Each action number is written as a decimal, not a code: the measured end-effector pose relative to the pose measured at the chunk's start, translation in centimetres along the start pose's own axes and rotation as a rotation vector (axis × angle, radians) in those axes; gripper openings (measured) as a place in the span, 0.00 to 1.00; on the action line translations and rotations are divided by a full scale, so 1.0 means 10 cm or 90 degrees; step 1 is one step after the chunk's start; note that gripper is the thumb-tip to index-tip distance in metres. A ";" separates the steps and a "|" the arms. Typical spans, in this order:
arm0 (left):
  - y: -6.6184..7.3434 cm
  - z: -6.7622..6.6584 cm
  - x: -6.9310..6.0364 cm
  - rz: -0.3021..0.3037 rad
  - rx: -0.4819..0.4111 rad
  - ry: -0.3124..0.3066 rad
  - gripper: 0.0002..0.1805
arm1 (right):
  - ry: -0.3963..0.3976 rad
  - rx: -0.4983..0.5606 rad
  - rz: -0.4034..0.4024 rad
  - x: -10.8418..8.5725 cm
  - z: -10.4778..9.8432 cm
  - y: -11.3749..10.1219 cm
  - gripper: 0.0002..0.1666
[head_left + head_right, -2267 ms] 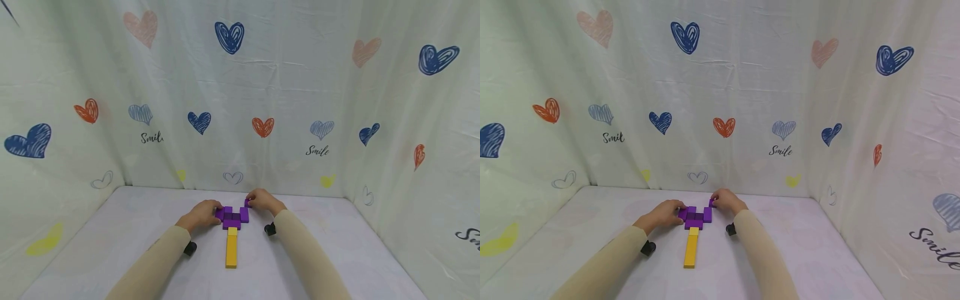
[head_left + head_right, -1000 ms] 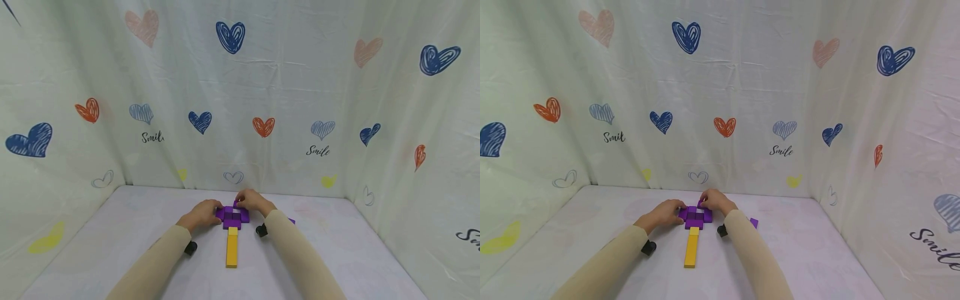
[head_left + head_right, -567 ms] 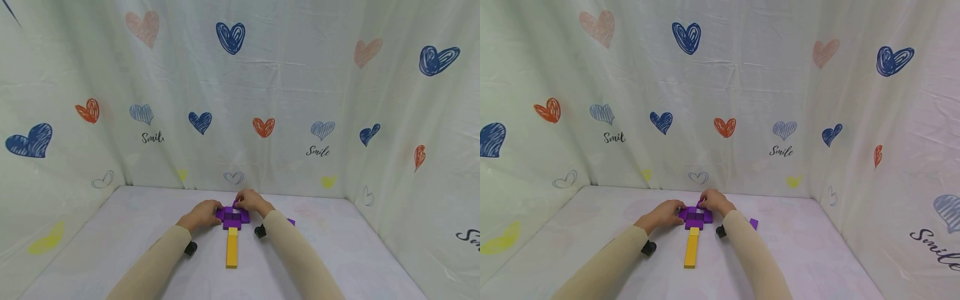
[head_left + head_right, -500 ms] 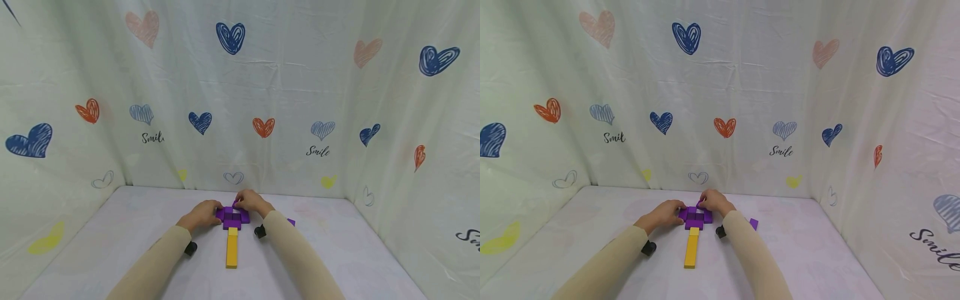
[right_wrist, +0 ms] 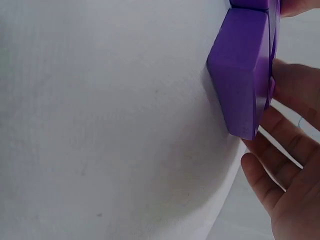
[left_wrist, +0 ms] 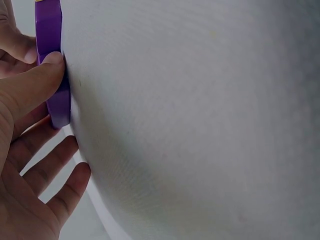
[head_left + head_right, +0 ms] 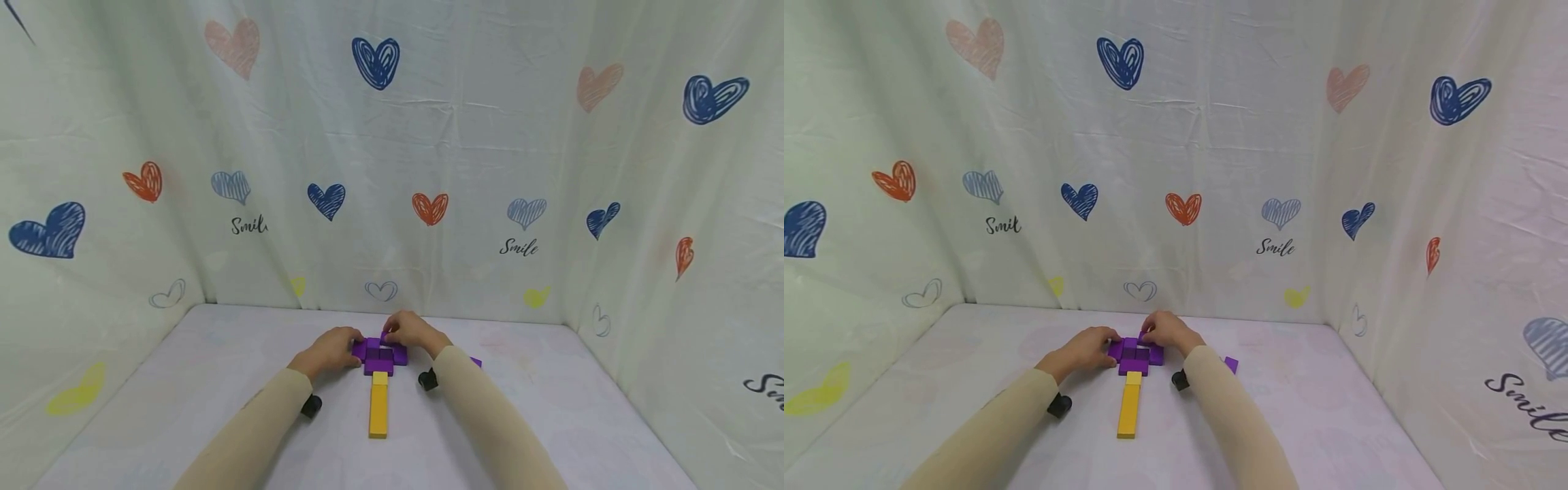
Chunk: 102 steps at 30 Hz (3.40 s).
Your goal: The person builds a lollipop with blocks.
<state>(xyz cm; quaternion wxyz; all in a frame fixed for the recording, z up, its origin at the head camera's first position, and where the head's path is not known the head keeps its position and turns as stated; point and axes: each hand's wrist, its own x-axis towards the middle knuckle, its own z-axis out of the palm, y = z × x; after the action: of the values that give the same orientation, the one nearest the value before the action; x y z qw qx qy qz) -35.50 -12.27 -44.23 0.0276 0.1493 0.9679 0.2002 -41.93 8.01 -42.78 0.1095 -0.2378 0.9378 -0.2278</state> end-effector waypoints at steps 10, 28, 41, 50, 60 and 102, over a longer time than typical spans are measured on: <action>0.01 -0.01 0.00 -0.008 -0.007 -0.003 0.26 | -0.030 0.027 -0.026 -0.03 0.00 0.03 0.10; 0.02 -0.02 -0.02 -0.003 -0.007 0.001 0.25 | -0.036 0.043 -0.034 -0.07 0.03 0.04 0.11; 0.03 -0.01 -0.02 -0.011 -0.003 0.002 0.25 | -0.013 0.023 -0.023 -0.27 -0.07 0.15 0.27; 0.06 -0.02 -0.04 -0.014 -0.004 0.008 0.25 | -0.028 -0.026 -0.009 -0.35 -0.06 0.22 0.34; 0.01 0.01 -0.01 -0.030 -0.021 0.009 0.26 | -0.029 0.001 -0.007 -0.35 -0.05 0.24 0.31; 0.02 0.00 -0.06 -0.016 -0.034 0.017 0.25 | 0.078 -0.029 -0.002 -1.44 -0.42 0.99 0.33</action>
<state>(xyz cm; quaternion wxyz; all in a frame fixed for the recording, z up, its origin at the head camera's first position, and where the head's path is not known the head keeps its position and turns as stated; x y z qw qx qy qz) -34.88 -12.20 -44.18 0.0213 0.1340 0.9643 0.2274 -34.74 24.56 -42.44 0.0458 -0.2273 0.9474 -0.2207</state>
